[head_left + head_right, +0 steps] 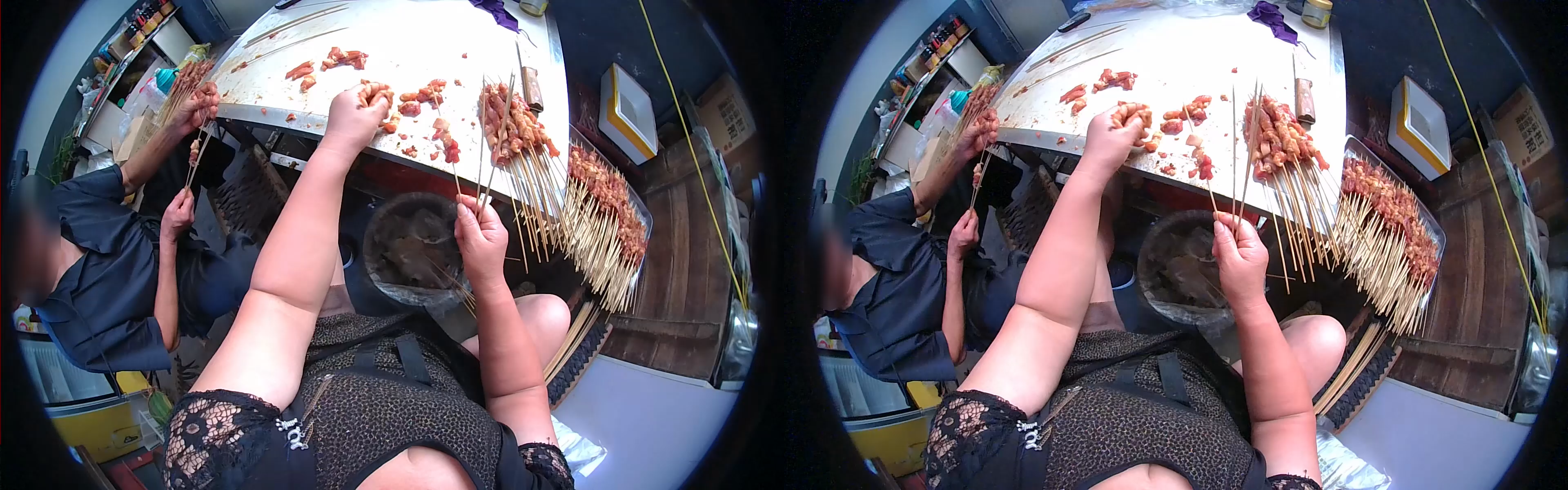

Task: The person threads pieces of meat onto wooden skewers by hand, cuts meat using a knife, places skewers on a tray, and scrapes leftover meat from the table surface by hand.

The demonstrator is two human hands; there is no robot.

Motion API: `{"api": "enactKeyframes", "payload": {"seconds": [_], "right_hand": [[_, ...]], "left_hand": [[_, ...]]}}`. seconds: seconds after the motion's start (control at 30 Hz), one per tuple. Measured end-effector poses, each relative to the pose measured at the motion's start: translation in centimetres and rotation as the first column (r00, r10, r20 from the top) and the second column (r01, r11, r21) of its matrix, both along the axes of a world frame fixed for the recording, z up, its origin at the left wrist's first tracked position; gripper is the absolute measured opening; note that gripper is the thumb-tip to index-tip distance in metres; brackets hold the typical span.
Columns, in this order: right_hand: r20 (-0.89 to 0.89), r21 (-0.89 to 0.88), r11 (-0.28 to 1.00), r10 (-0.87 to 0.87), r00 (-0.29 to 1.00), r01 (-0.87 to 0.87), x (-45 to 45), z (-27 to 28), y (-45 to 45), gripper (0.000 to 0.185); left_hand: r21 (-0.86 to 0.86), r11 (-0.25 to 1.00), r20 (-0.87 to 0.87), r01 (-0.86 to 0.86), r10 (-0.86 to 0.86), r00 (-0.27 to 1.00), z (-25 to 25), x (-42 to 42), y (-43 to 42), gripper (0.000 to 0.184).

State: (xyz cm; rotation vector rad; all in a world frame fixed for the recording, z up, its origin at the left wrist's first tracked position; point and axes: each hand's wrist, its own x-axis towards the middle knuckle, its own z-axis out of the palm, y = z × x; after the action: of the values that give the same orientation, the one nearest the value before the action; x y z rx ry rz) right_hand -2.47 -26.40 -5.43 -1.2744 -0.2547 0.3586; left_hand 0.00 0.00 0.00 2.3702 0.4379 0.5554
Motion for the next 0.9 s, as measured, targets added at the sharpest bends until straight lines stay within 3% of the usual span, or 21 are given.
{"api": "enactKeyframes", "payload": {"seconds": [0.03,0.07,0.1,0.2,0.33,0.43,0.53,0.73,0.83,0.9], "right_hand": [[-0.007,0.001,1.000,0.014,1.000,-0.014,0.0,0.0,0.0,0.016],[-0.014,0.003,1.000,0.029,0.999,-0.029,0.0,0.0,0.1,0.015],[0.007,0.014,0.999,0.031,0.999,-0.031,0.5,0.0,0.4,0.015],[0.001,0.003,1.000,0.031,1.000,-0.031,0.3,-0.2,0.5,0.014],[-0.005,-0.027,0.999,0.041,0.999,-0.042,0.2,-0.3,0.2,0.015],[0.004,-0.062,0.997,0.049,0.999,-0.049,0.0,-0.3,0.1,0.015],[0.026,-0.081,0.994,0.072,0.997,-0.070,0.0,-0.1,0.0,0.015],[0.053,-0.079,0.991,0.113,0.992,-0.109,-0.3,-0.4,0.2,0.015],[0.048,-0.121,0.987,0.109,0.993,-0.103,-0.3,-0.2,0.1,0.015],[0.039,-0.148,0.984,0.107,0.993,-0.101,-0.3,-0.2,0.1,0.014]], "left_hand": [[-0.427,0.900,0.126,0.085,-0.033,0.991,0.3,-0.2,-0.5,0.037],[-0.756,0.623,0.253,0.202,-0.006,0.967,0.7,-0.4,-0.9,0.033],[-0.745,0.631,0.272,0.216,-0.007,0.962,1.3,-0.4,-1.2,0.033],[-0.878,0.292,0.403,0.380,0.021,0.915,2.0,-1.3,-1.7,0.032],[-0.869,0.298,0.416,0.396,0.005,0.909,1.7,-1.5,-2.1,0.033],[-0.804,0.409,0.471,0.432,-0.005,0.882,1.5,-1.5,-2.5,0.033],[-0.846,0.358,0.429,0.394,0.021,0.903,1.5,-1.4,-2.6,0.029],[-0.864,0.415,0.325,0.285,0.026,0.945,1.9,-1.7,-3.0,0.023],[-0.858,0.398,0.333,0.324,-0.050,0.942,1.8,-1.9,-2.8,0.025],[-0.866,0.239,0.421,0.439,-0.124,0.899,1.5,-2.0,-2.5,0.028]]}}
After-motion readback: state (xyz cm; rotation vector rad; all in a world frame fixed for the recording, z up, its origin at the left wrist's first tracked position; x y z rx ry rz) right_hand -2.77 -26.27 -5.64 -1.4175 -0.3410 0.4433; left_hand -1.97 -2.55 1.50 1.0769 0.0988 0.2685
